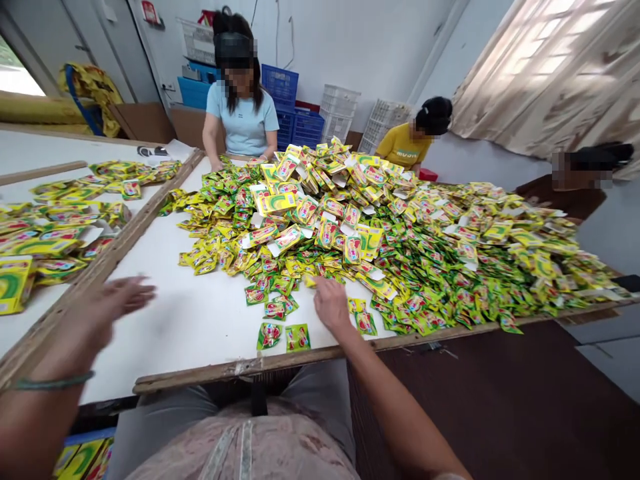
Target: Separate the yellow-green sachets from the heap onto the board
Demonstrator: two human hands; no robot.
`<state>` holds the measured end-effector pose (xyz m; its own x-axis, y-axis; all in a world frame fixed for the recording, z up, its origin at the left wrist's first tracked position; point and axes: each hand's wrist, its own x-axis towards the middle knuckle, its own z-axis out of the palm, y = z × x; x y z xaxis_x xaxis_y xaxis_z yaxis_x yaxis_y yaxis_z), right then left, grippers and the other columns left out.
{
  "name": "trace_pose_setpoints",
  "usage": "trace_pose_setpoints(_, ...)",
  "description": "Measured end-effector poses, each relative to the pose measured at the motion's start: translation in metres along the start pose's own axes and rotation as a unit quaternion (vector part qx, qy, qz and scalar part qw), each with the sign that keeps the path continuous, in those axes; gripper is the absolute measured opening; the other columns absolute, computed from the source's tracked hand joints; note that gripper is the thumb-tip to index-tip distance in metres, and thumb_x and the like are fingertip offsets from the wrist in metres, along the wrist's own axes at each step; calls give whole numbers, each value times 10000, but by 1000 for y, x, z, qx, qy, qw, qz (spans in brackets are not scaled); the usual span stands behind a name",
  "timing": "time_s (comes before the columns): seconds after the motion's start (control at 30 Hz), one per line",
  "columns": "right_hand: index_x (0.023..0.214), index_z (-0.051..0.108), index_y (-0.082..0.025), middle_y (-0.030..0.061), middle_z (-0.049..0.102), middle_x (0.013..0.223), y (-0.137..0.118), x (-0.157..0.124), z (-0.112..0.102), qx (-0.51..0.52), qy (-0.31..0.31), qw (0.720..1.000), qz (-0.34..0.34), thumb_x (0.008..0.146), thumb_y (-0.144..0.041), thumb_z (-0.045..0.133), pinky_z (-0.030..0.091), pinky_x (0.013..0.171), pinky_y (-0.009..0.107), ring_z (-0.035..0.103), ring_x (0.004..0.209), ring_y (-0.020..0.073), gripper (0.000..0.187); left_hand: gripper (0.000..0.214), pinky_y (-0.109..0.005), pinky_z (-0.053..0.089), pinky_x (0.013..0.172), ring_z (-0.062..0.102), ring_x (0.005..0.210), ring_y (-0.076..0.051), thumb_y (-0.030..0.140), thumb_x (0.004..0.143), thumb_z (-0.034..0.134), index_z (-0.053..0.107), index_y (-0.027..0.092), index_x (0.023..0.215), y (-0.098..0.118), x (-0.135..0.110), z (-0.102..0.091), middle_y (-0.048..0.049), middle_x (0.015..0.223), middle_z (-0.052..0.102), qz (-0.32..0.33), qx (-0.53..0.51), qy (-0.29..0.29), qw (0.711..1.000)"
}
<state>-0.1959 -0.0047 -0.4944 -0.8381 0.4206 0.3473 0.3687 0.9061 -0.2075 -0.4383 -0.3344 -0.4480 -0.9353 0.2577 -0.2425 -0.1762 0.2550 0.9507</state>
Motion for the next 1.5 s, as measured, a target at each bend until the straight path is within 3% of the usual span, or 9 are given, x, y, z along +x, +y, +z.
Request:
trace_pose_setpoints(0.2, 1269, 468, -225, 52, 473, 1344, -107, -11, 3, 124, -42, 962, -239, 818, -81, 394, 253, 1017, 407, 338, 1277, 206, 480, 477, -306, 500, 694, 650, 717, -190, 452, 616, 728, 634, 107, 931, -23, -34, 106, -107, 835, 701, -182, -148, -330, 914)
trace_pose_setpoints(0.4, 1215, 501, -143, 122, 572, 1177, -73, 23, 19, 47, -61, 995, -60, 781, -124, 467, 361, 906, 378, 483, 1079, 238, 436, 484, -243, 439, 563, 600, 598, -143, 326, 506, 803, 632, 121, 910, -34, -31, 109, -28, 709, 678, -95, -86, -227, 965)
trace_pose_setpoints(0.7, 1051, 569, -160, 95, 642, 950, -72, 25, 29, -4, -82, 996, -47, 843, -140, 406, 399, 818, 316, 559, 903, 208, 266, 392, -318, 468, 701, 612, 794, -212, 356, 731, 610, 586, 154, 1066, -48, -32, 102, -78, 901, 664, 30, 100, -196, 975)
trace_pose_setpoints(0.83, 1152, 518, -158, 111, 631, 998, -77, 23, 31, -22, -117, 993, -26, 772, -94, 431, 415, 775, 311, 569, 886, 213, 395, 521, -396, 387, 866, 490, 1037, -289, 439, 783, 541, 514, 147, 1214, -42, -48, 107, -160, 1121, 562, 216, 399, -58, 889)
trace_pose_setpoints(1.0, 1164, 534, -186, 56, 659, 832, -67, 29, 29, 109, -40, 989, 86, 782, -150, 391, 437, 687, 290, 596, 738, 191, 409, 549, -350, 391, 792, 499, 973, -293, 374, 738, 607, 505, 141, 1224, -37, -64, 116, -162, 1022, 569, 256, 517, -109, 809)
trace_pose_setpoints(1.13, 1083, 569, -163, 56, 657, 849, -62, 29, 33, 321, -42, 932, 162, 753, -206, 422, 467, 691, 297, 612, 786, 186, 364, 478, -336, 393, 718, 572, 871, -283, 217, 766, 492, 505, 152, 1239, -33, -53, 104, -150, 968, 627, 203, 471, -123, 850)
trace_pose_setpoints(1.3, 1042, 552, -149, 80, 636, 939, -79, 26, 45, 527, -62, 827, 188, 718, -320, 552, 497, 741, 304, 611, 896, 180, 366, 424, -308, 414, 654, 609, 753, -247, 369, 746, 568, 599, 162, 1115, -31, -40, 91, -81, 812, 678, 104, 229, -183, 951)
trace_pose_setpoints(1.4, 1006, 564, -151, 65, 640, 895, -94, 26, 48, 544, -73, 818, 175, 714, -308, 575, 503, 740, 303, 620, 844, 165, 332, 434, -287, 450, 682, 624, 788, -215, 403, 707, 641, 599, 142, 1051, -38, -41, 94, -67, 863, 691, 41, 19, -270, 962)
trace_pose_setpoints(1.5, 1004, 602, -154, 52, 658, 877, -101, 28, 46, 489, -91, 860, 114, 737, -222, 540, 494, 770, 300, 621, 815, 151, 283, 437, -276, 462, 730, 622, 837, -197, 409, 683, 684, 601, 135, 1013, -47, -43, 97, -70, 925, 692, -2, -80, -274, 958)
